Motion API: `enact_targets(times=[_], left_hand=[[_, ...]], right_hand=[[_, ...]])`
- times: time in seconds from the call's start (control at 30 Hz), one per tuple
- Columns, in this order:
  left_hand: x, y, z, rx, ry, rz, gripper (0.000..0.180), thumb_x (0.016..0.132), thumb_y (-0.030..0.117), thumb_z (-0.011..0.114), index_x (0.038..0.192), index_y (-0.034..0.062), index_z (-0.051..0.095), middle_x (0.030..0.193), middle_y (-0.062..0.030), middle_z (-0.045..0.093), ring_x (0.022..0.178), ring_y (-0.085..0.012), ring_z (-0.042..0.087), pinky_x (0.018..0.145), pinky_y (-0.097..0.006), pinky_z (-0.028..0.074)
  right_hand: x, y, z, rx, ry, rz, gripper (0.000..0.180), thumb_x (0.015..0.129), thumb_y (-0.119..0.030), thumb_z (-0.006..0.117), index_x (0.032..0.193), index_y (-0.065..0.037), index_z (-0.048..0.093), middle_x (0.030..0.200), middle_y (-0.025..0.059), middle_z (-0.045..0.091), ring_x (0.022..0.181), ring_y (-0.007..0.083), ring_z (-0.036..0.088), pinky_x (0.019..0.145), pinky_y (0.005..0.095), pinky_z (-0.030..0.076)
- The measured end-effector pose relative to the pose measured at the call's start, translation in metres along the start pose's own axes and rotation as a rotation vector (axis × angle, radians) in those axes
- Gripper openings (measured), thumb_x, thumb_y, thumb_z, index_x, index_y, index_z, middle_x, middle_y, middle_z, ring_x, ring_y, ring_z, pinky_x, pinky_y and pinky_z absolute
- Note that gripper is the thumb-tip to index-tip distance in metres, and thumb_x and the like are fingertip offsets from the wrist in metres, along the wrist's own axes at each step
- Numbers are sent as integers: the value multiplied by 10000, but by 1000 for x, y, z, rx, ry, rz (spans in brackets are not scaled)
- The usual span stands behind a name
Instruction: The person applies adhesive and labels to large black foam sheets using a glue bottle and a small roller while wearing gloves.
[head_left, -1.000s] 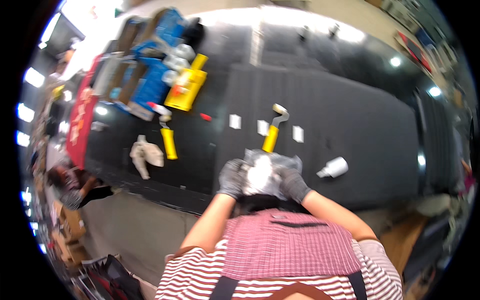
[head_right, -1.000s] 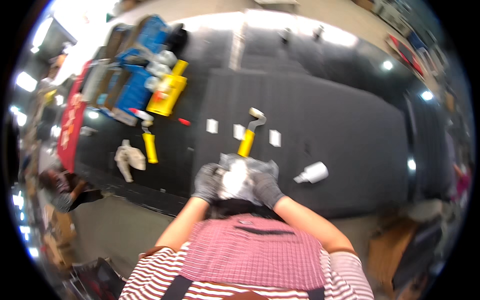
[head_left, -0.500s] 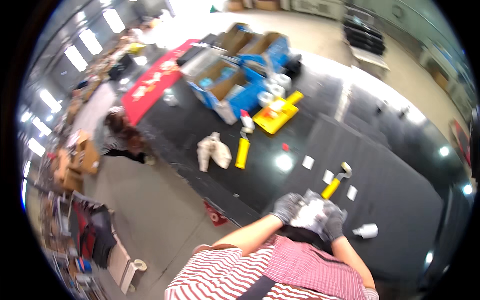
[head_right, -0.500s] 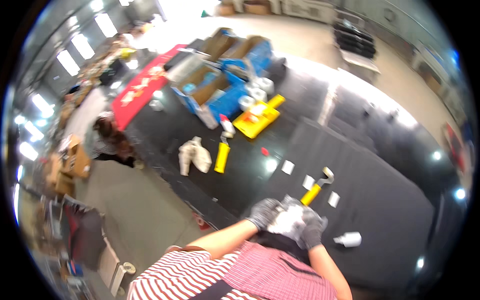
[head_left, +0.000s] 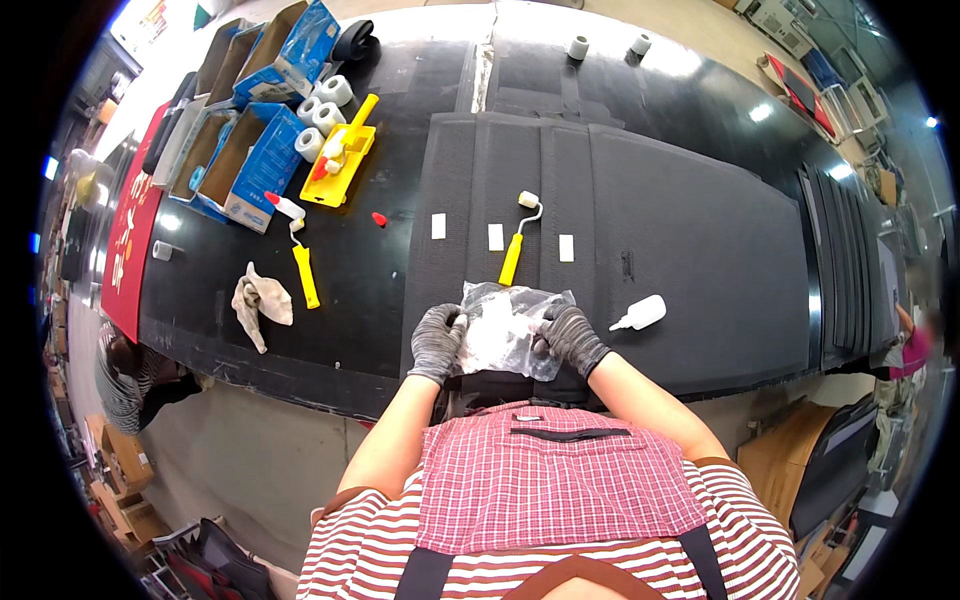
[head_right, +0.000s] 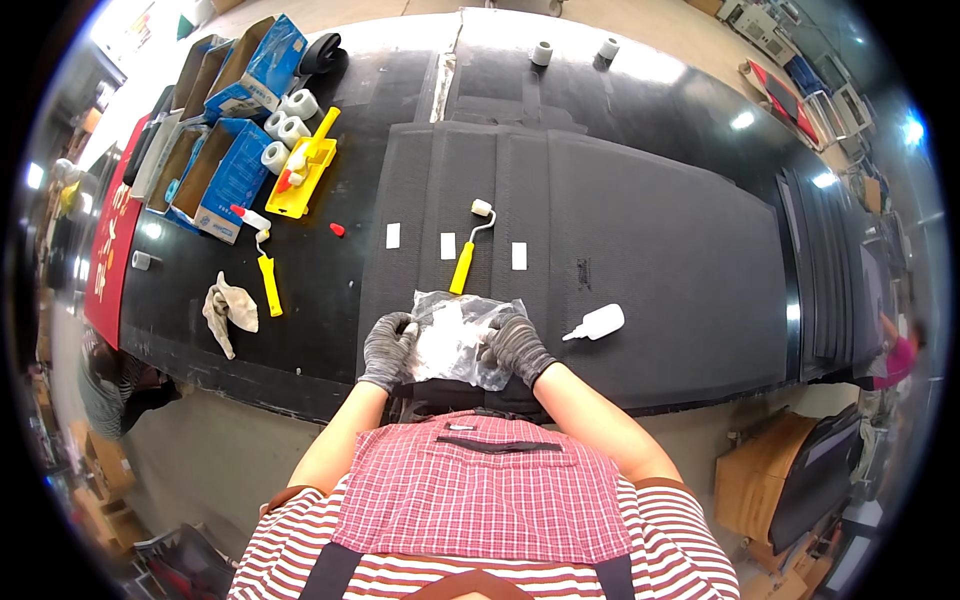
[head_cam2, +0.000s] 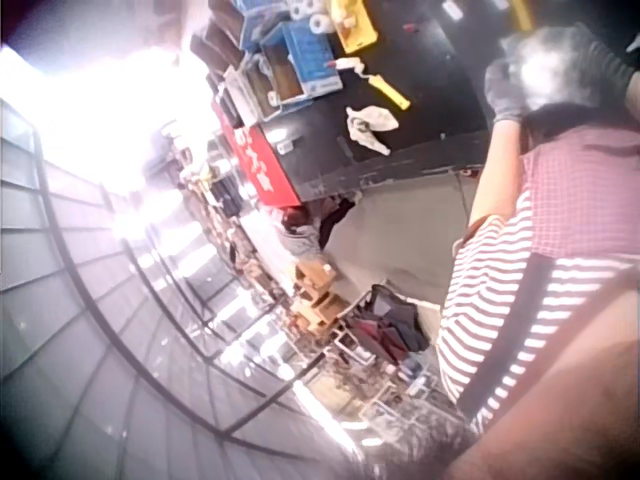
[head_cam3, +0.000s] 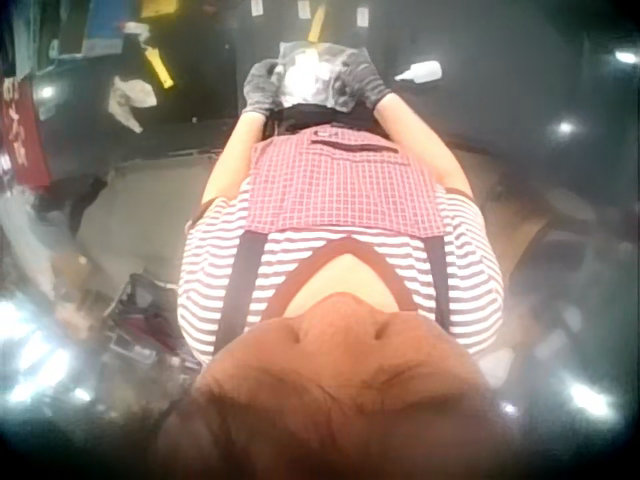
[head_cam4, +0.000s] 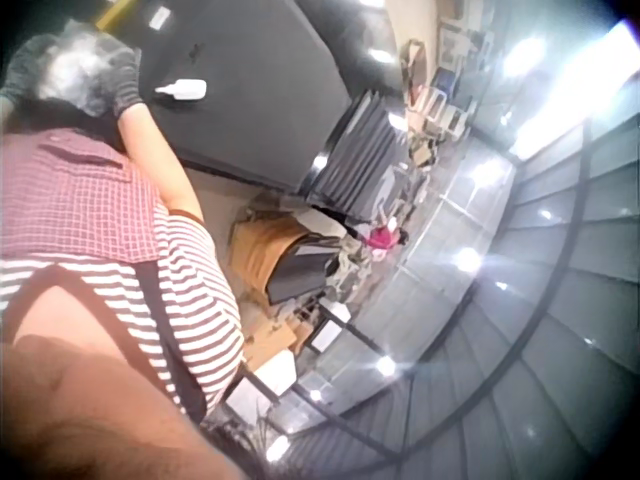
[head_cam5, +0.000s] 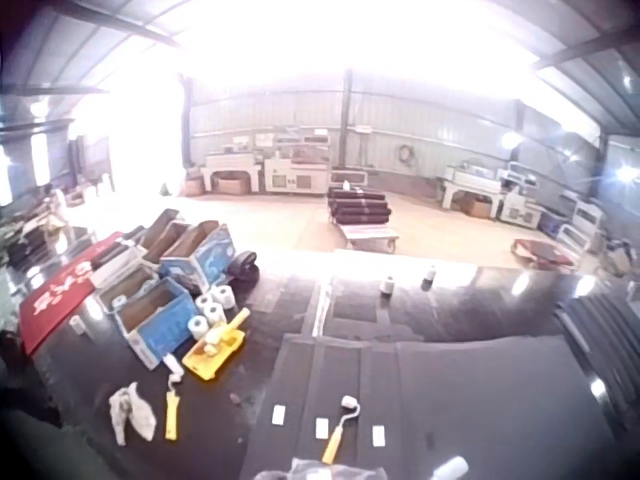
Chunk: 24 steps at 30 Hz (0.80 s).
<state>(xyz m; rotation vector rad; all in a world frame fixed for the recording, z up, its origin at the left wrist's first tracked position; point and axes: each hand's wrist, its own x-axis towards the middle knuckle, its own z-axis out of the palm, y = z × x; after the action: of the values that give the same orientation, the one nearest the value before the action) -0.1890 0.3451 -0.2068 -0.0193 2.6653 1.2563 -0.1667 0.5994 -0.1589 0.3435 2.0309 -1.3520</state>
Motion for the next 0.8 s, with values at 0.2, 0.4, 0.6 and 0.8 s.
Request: enact_targets(times=[0.2, 0.4, 0.6, 0.8], left_hand=[[1, 7, -14, -225, -129, -92, 221, 885, 90, 664, 1088, 4, 646, 945, -72, 688, 850, -127, 631, 800, -263, 522], [-3, 7, -14, -306, 1, -71, 214, 874, 55, 649, 1082, 8, 651, 971, -61, 664, 847, -111, 606, 794, -247, 515], [-16, 80, -35, 146, 109, 564, 258, 803, 62, 694, 1059, 48, 669, 1029, -111, 617, 961, -259, 585, 892, -379, 487], [-33, 157, -13, 386, -197, 893, 495, 759, 270, 755, 1207, 114, 612, 1129, -90, 620, 1126, -297, 539, 1019, -475, 365]], right_hand=[[-28, -8, -2, 329, 89, 78, 276, 876, -223, 676, 983, 31, 677, 739, 70, 662, 496, 102, 593, 427, 237, 460], [-34, -11, -3, 238, 107, 79, 324, 922, -233, 622, 1122, 22, 639, 773, 105, 681, 547, 131, 635, 467, 257, 499], [-49, 9, -20, 541, 130, 28, 206, 932, -196, 601, 1022, -16, 648, 741, 43, 681, 472, 57, 539, 413, 191, 418], [-99, -23, -36, 820, 5, 12, 161, 918, -171, 609, 979, -25, 638, 777, 48, 682, 500, 37, 539, 415, 156, 401]])
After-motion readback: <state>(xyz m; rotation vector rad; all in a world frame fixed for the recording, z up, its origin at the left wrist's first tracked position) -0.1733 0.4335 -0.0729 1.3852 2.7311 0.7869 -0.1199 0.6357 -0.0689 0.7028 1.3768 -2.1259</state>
